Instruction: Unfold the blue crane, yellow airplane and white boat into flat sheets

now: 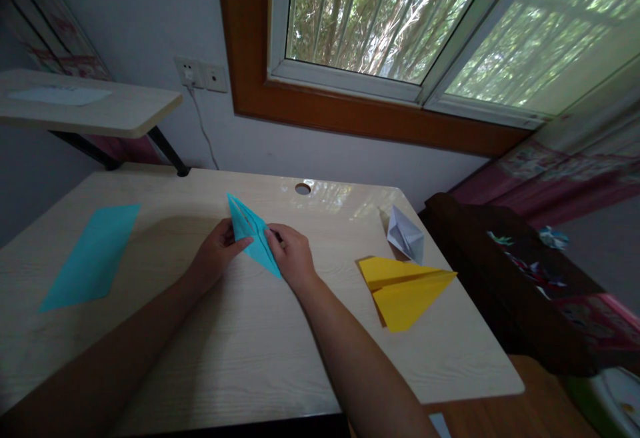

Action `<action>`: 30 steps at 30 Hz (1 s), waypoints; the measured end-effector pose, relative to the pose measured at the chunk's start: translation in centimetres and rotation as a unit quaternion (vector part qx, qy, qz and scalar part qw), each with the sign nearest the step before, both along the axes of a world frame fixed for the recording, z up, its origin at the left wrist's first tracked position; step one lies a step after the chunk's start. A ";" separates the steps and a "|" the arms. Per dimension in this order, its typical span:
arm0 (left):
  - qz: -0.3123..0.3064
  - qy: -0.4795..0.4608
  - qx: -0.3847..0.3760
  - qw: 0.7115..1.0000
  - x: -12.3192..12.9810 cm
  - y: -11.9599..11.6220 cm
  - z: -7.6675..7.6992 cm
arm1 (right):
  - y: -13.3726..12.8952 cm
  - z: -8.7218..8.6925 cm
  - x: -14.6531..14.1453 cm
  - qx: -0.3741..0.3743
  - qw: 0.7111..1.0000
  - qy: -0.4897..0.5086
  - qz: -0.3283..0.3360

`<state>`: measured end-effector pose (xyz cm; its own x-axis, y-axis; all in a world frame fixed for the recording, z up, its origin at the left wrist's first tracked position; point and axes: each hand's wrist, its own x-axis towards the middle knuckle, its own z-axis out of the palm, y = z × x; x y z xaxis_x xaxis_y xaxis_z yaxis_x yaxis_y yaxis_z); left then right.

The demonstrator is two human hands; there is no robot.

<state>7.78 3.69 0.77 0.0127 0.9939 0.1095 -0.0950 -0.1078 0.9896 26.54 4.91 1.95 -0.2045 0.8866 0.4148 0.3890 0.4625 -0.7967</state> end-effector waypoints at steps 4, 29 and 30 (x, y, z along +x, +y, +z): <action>-0.002 -0.008 -0.015 1.000 0.1 0.1 0.0 | 0.1 -0.4 0.0 -0.055 0.996 0.067 -0.004; -0.118 -0.095 -0.003 0.988 -0.1 -0.8 0.2 | 0.3 -0.7 -0.1 -0.093 0.992 0.074 0.038; -0.115 -0.092 -0.001 0.989 -0.1 -0.7 0.0 | 0.2 -0.5 -0.1 -0.081 0.994 0.060 0.033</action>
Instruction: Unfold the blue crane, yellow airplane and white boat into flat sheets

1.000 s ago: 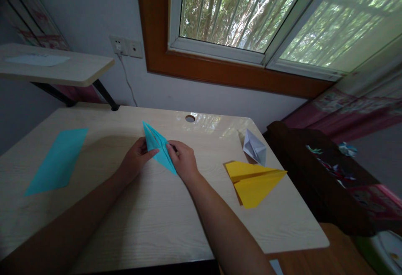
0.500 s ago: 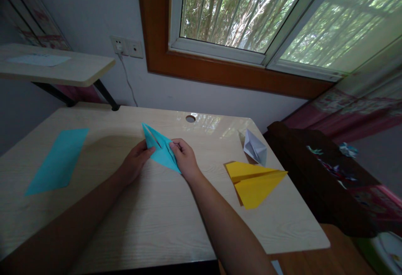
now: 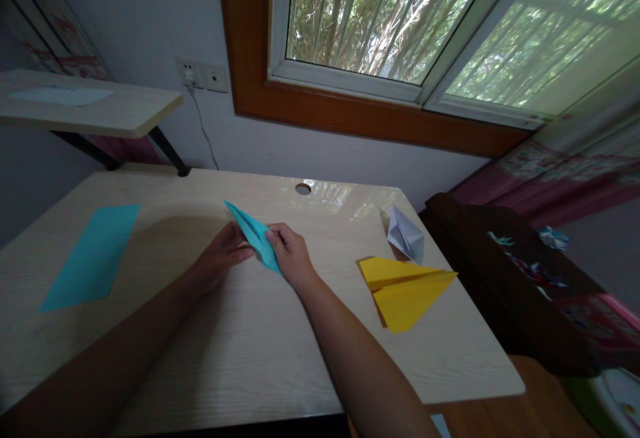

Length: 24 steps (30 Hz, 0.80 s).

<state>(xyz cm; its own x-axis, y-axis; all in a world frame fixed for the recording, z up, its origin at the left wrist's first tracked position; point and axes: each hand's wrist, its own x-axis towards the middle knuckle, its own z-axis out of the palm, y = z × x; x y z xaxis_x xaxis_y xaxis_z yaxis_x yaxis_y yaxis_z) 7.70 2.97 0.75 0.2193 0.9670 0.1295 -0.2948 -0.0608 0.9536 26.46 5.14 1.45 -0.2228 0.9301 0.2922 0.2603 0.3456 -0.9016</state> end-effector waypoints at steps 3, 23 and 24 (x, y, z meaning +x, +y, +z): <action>0.008 -0.020 0.007 1.000 -0.1 0.3 -0.6 | -0.2 0.4 0.0 0.033 0.999 -0.033 -0.018; 0.026 -0.082 -0.059 0.995 0.6 0.4 -0.3 | -0.6 0.8 0.1 0.166 0.975 -0.126 -0.079; 0.024 -0.084 -0.063 0.994 0.6 0.4 -0.1 | -0.7 0.9 0.1 0.171 0.974 -0.125 -0.076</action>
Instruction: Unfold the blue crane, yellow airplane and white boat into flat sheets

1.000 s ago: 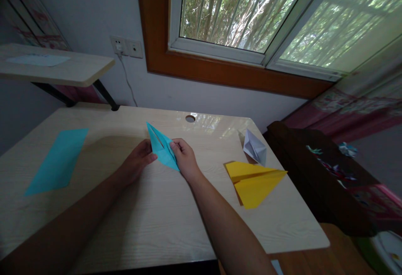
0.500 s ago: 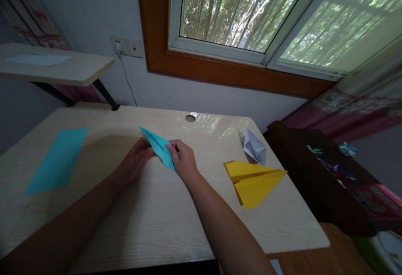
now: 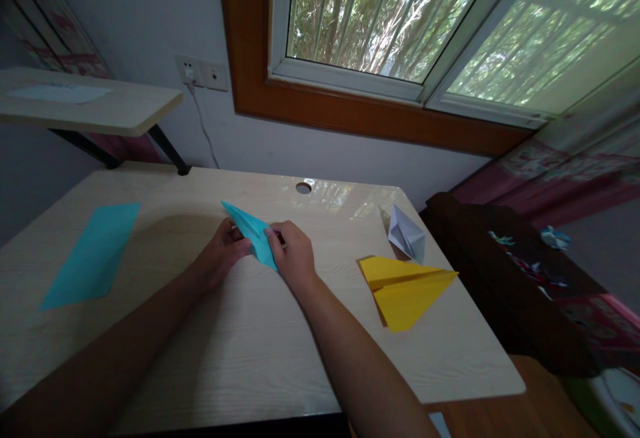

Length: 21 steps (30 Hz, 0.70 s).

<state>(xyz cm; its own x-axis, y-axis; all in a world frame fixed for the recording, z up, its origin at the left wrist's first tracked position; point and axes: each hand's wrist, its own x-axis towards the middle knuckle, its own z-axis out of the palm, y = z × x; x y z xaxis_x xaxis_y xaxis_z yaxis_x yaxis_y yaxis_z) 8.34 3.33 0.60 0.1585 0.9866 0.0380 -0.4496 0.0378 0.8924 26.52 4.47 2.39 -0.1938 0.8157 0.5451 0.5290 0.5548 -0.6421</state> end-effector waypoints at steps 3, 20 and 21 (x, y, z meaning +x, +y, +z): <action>0.003 -0.008 -0.018 1.000 0.0 -0.1 0.5 | 0.0 0.2 0.0 0.005 1.000 0.018 -0.004; -0.008 0.036 -0.016 0.999 0.2 -0.2 0.1 | 0.1 0.0 0.1 0.023 1.000 0.004 -0.018; -0.003 0.041 -0.020 0.999 0.1 -0.3 0.1 | 0.2 0.0 0.1 0.020 1.000 0.004 -0.018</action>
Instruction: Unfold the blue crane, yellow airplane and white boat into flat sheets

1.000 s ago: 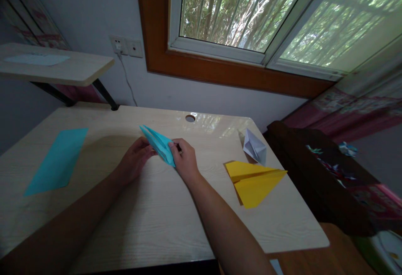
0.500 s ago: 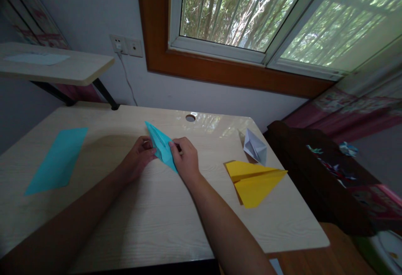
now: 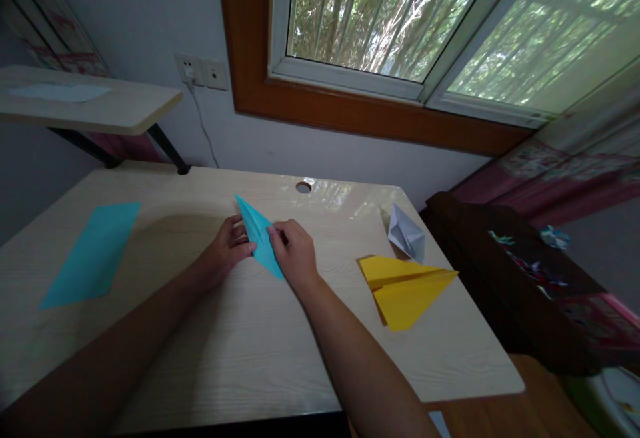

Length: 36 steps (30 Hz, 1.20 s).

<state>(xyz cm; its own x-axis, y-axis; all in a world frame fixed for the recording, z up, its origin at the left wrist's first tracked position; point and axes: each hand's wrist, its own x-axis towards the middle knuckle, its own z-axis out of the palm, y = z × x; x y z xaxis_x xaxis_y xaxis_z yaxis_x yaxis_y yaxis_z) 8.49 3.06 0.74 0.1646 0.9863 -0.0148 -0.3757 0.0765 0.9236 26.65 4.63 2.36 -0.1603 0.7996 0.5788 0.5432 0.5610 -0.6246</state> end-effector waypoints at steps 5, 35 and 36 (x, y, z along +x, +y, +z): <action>-0.002 0.001 0.006 1.000 0.0 0.1 0.2 | 0.2 -0.4 0.0 -0.047 0.998 0.031 -0.002; 0.086 0.006 0.033 0.996 -0.8 0.6 0.4 | 0.0 -0.5 -0.3 -0.071 0.975 0.190 0.094; 0.091 -0.001 0.037 0.995 -0.8 0.5 0.5 | -0.1 -0.5 -0.4 -0.072 0.974 0.191 0.100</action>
